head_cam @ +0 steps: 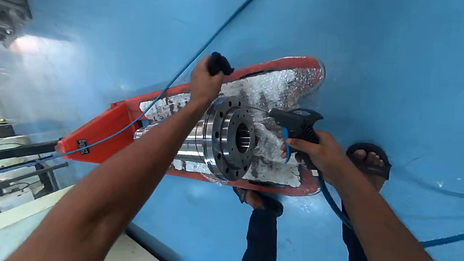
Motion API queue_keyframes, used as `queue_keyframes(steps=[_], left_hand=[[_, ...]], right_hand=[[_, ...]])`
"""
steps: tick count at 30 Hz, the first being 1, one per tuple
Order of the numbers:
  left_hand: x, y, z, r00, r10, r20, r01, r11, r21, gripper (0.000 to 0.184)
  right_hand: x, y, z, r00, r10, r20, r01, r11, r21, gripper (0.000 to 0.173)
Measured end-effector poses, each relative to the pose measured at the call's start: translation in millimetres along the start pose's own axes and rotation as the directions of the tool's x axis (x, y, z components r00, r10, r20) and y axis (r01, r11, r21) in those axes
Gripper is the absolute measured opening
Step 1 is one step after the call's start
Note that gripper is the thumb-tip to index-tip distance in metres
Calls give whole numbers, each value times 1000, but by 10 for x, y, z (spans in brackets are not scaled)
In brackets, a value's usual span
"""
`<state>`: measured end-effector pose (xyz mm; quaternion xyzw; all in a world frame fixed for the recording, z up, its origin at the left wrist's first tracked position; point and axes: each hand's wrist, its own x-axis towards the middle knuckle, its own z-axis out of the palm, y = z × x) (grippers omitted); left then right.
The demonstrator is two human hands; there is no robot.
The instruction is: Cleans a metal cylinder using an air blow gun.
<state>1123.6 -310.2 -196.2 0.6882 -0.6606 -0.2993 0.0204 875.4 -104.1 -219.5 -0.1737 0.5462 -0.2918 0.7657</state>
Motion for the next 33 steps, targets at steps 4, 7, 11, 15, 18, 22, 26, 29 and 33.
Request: queue_keyframes(steps=[4,7,11,15,18,22,26,29,33], left_hand=[[-143,-132,46,987,-116,113,119,993,-18,31],[-357,-116,128,987,-100,129,96,995,32,35],[-442,-116,212,998,-46,45,42,995,95,32],[-447,-101,223,999,-24,30,20,991,136,31],[-437,-100,228,999,-29,44,22,987,162,31],[-425,-70,235,997,-31,64,19,984,176,31],[-430,-64,233,997,-29,68,15,980,199,31],[-426,-73,249,998,-27,62,13,979,206,30],[-427,-31,244,997,-47,67,31,972,232,31]], right_hand=[[129,-116,312,1000,23,12,-21,990,-140,15],[176,-146,432,999,24,-34,-31,971,-238,17],[169,-161,468,997,37,-61,-52,961,-272,18],[149,-129,469,997,7,-73,-25,967,-253,18],[114,-108,469,998,-1,-64,-16,966,-259,17],[114,-114,517,997,14,-80,-35,962,-270,19],[190,-70,530,986,4,-166,-43,972,-231,20],[241,-41,447,990,50,-135,-78,974,-212,20],[297,16,447,986,97,-134,-124,969,-213,20]])
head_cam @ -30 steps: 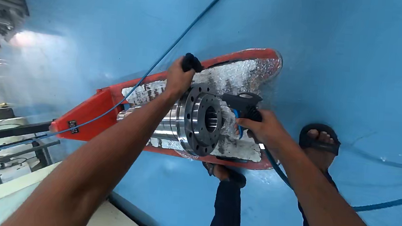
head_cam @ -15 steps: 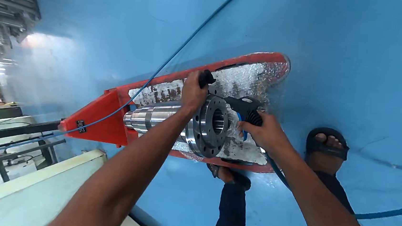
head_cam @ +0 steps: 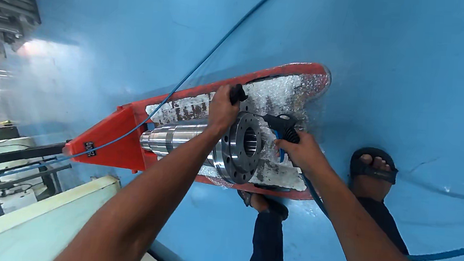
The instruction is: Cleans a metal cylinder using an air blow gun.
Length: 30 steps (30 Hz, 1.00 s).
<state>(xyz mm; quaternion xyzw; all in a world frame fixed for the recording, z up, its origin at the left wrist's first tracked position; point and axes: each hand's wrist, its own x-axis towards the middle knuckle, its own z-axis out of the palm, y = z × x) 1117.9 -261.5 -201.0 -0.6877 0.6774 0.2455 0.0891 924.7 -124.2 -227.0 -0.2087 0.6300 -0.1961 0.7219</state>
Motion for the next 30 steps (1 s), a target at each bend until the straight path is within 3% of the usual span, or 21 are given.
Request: queue_keyframes(steps=[9,20,30], left_hand=[[5,6,0,1000,-1,30,0,999,33,29],[27,-13,9,998,-1,56,0,1000,24,30],[44,-10,16,998,-8,66,5,998,55,29]], right_hand=[[78,14,178,993,-47,-104,39,996,-75,22],[71,211,73,997,30,-75,-31,999,-10,25],[327,321,186,996,62,-58,-66,995,-70,24]])
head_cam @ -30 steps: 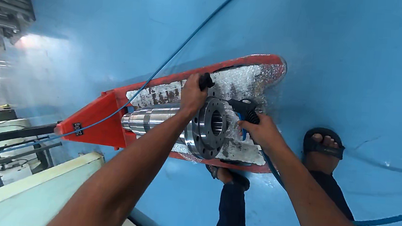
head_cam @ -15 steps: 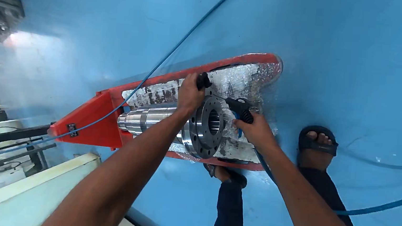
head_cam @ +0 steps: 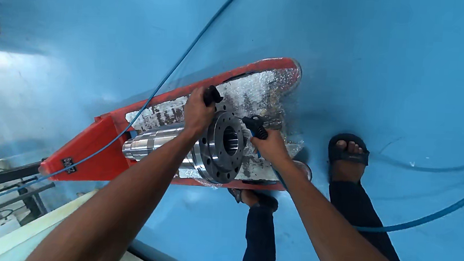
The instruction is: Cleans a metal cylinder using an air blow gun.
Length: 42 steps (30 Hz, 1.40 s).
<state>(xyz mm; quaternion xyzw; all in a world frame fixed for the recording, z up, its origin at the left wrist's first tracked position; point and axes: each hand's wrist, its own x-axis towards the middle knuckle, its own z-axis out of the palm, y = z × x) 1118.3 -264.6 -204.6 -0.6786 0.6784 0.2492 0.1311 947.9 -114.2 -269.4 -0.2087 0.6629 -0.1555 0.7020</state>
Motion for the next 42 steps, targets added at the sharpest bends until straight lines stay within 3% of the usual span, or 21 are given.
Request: queue_keyframes(steps=[7,12,22,27,30,33,42], left_hand=[[13,-20,0,1000,-10,9,10,1000,2,33],[13,-23,2,1000,-5,11,5,1000,19,30],[-4,11,-2,1000,-26,-2,26,998,54,28],[-4,21,11,1000,-20,-15,21,997,73,26],[-3,16,12,1000,-24,-6,24,997,74,27],[-1,-1,16,1000,-15,-12,16,998,61,26],[-1,12,-9,1000,-16,-9,17,997,80,25]], right_hand=[[-279,-15,-87,998,-15,-53,6,987,-163,33],[-336,234,-170,1000,-18,26,18,1000,-7,32],[-21,340,-103,984,140,110,-159,970,182,33],[-46,396,-10,996,85,39,-85,996,12,32],[-250,313,-19,997,74,20,-69,984,-165,35],[-445,311,-86,995,92,37,-82,973,-214,34],[-318,721,-94,976,146,163,-167,978,124,30]])
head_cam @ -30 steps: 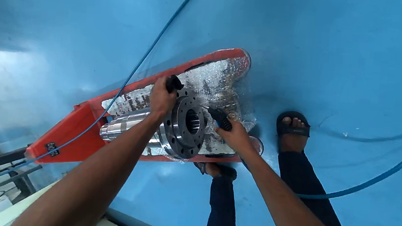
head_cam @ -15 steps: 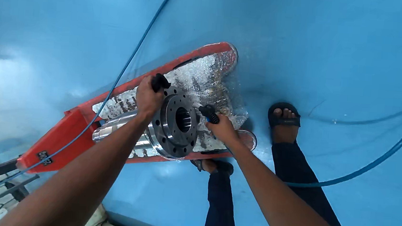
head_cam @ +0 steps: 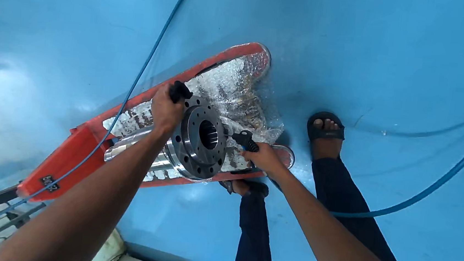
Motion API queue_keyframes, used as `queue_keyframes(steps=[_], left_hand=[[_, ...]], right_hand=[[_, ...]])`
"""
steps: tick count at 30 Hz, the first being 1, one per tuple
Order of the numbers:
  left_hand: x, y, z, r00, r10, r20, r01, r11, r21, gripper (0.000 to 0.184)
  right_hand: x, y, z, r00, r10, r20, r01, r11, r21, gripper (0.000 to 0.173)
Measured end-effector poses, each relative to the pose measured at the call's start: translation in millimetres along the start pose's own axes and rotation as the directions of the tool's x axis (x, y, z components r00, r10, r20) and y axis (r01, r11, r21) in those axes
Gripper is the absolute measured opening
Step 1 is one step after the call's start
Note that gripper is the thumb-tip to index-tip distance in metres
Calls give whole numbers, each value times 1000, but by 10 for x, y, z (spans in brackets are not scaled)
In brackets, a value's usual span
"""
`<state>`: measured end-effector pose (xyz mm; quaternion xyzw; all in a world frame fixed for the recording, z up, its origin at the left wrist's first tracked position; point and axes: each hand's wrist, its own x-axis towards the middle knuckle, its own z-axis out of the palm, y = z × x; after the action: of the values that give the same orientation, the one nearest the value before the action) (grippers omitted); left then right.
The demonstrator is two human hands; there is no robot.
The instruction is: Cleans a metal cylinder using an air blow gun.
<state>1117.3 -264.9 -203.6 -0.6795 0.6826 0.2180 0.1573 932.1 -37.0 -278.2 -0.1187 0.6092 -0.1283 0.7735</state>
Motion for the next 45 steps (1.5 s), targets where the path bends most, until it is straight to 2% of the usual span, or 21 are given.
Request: queue_keyframes(steps=[3,5,8,11,14,22,31,35,40,43,45], left_hand=[[-16,33,-24,1000,-17,24,17,1000,13,28],[-18,46,-31,999,-20,26,19,1000,10,28],[-10,29,-18,1000,-10,15,10,1000,5,26],[-10,31,-18,1000,-8,21,8,1000,15,26],[-7,26,-16,1000,-3,25,2,1000,23,26],[-17,36,-23,1000,-1,25,0,1000,22,30],[-8,25,-14,1000,8,20,-9,999,32,29],[-12,31,-10,1000,7,6,-7,999,39,29],[3,6,9,1000,9,2,-9,999,34,31],[15,-24,14,1000,18,2,-18,999,40,32],[10,-32,19,1000,25,3,-26,999,39,32]], right_hand=[[46,23,-18,999,23,33,-25,998,58,29],[89,47,3,1000,14,19,-15,999,32,28],[42,19,88,997,-31,-65,19,982,-187,29],[-228,-134,147,994,-20,-105,-21,925,-380,31],[-362,-72,106,998,-7,-55,-14,930,-368,33],[-487,241,-1,998,-6,61,16,988,-156,31],[-305,234,-80,998,-7,66,12,997,-76,28],[-348,290,-31,999,22,45,-15,989,-147,29],[-479,264,62,999,-26,-45,6,915,-404,30],[-585,248,8,998,-44,34,54,909,-413,33],[-661,269,-49,994,-41,101,74,934,-349,33]])
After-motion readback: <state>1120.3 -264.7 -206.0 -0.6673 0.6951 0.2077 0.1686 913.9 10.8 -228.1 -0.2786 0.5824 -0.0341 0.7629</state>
